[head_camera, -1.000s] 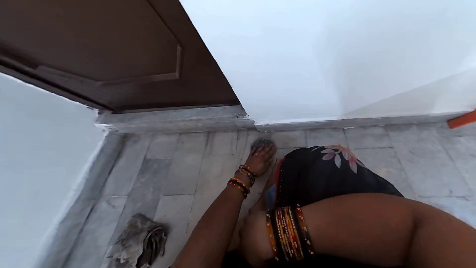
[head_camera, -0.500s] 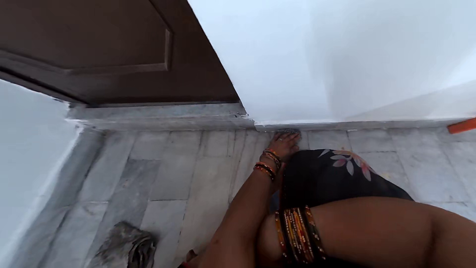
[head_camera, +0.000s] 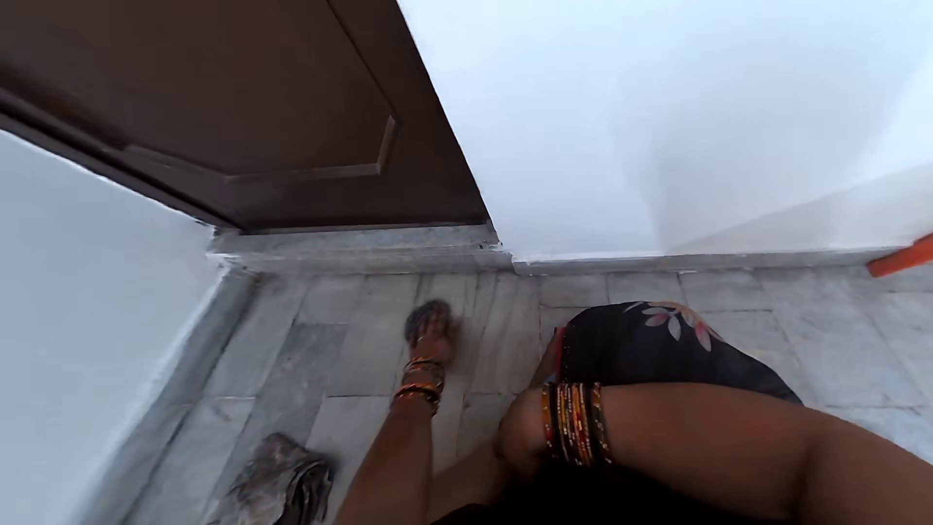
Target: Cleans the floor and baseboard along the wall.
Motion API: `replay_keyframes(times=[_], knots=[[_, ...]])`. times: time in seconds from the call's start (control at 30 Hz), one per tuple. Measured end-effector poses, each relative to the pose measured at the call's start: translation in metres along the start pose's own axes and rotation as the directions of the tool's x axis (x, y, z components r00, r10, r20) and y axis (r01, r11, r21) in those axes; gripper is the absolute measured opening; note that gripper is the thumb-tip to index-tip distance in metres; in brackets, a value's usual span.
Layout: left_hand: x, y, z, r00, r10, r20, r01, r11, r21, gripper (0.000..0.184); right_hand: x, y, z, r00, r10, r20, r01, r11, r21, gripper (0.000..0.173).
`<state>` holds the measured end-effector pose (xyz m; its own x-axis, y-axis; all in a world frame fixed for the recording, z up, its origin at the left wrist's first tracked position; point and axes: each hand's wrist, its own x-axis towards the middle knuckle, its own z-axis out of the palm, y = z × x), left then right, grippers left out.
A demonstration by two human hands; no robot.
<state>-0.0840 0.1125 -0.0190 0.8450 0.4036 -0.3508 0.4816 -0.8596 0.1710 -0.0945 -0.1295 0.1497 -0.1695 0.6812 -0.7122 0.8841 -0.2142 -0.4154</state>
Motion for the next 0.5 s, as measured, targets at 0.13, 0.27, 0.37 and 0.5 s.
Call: replay_keyframes(times=[0.13,0.27,0.37,0.5], knots=[[-0.041,-0.064,-0.001,0.987,-0.157,0.04,0.157,0.988,0.0,0.062,-0.007,-0.009,0.002,0.999,-0.008,-0.048,0.008,1.0,0.007,0.029],[-0.056,-0.065,0.011,0.999,-0.044,0.024,0.045,0.998,-0.043,0.061,-0.013,-0.03,0.011,0.989,0.027,-0.143,-0.007,0.99,0.141,0.027],[-0.048,-0.013,0.014,0.981,0.156,0.115,-0.152,0.988,-0.038,0.056,0.011,-0.057,0.038,0.841,0.442,-0.313,-0.099,0.694,0.714,0.033],[-0.024,0.077,0.022,0.902,0.357,0.244,-0.358,0.933,-0.044,0.051,0.021,-0.078,0.03,0.535,0.844,0.034,0.262,-0.204,0.943,0.034]])
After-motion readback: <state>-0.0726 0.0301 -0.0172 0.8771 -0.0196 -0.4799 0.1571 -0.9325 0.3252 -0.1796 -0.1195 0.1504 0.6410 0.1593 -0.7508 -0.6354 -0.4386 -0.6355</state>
